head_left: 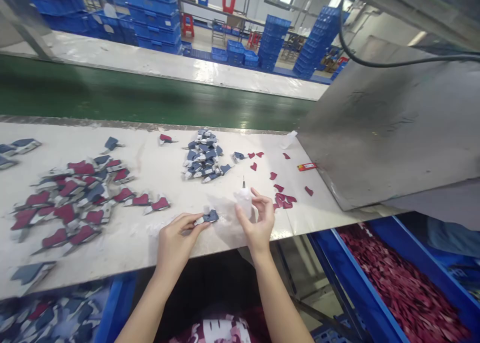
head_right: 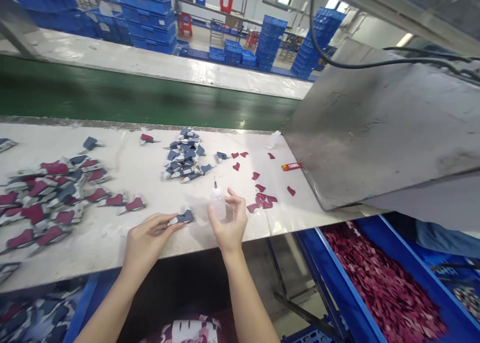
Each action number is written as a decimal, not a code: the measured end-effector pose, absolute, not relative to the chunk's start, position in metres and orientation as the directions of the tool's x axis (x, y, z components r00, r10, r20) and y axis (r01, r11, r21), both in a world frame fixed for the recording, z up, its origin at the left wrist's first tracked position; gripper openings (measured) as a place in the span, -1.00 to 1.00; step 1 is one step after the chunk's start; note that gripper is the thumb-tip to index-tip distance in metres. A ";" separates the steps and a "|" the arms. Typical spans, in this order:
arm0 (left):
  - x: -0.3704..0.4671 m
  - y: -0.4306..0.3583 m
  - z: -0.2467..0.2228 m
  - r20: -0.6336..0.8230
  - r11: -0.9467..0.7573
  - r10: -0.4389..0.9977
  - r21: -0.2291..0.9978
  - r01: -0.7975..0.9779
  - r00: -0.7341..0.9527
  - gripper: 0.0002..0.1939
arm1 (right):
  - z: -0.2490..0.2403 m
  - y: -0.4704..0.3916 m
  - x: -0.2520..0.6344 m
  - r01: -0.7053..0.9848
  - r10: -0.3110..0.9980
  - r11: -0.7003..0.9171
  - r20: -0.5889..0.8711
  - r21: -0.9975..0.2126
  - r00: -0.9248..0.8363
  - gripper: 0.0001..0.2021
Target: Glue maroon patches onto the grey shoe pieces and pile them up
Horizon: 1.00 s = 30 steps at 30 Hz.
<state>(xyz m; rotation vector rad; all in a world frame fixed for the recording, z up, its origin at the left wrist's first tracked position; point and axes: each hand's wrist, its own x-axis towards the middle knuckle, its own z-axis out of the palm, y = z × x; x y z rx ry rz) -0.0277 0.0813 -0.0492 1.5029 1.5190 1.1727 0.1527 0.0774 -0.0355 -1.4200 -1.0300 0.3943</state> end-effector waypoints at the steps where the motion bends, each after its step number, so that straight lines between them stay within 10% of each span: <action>1: -0.028 0.082 -0.050 0.112 -0.068 0.989 0.925 0.374 -0.097 -0.78 | -0.036 0.083 0.154 0.356 0.783 0.157 0.336 -0.921 0.523 -0.62; 6: -0.032 0.082 -0.051 0.100 -0.052 0.990 0.912 0.406 -0.097 -0.74 | -0.038 0.094 0.161 0.446 0.867 0.124 0.315 -0.886 0.385 -0.53; 10: -0.032 0.083 -0.051 0.091 -0.040 0.991 0.901 0.433 -0.099 -0.73 | -0.032 0.080 0.190 0.744 0.866 0.247 0.486 -0.620 0.118 -0.22; 17: -0.032 0.085 -0.053 0.060 -0.014 0.993 0.919 0.394 -0.106 -0.71 | -0.037 0.058 0.267 0.957 0.874 0.031 0.473 -0.289 0.114 -0.81; 26: -0.031 0.080 -0.037 -0.076 0.092 0.988 0.989 0.115 -0.134 -0.70 | -0.029 0.060 0.275 0.862 0.897 0.148 0.433 -0.486 0.090 -0.84; 30: -0.026 0.071 -0.023 -0.078 0.079 0.982 0.997 -0.004 -0.173 -0.71 | -0.012 0.036 0.233 0.630 0.920 0.088 0.305 -0.772 0.245 -0.74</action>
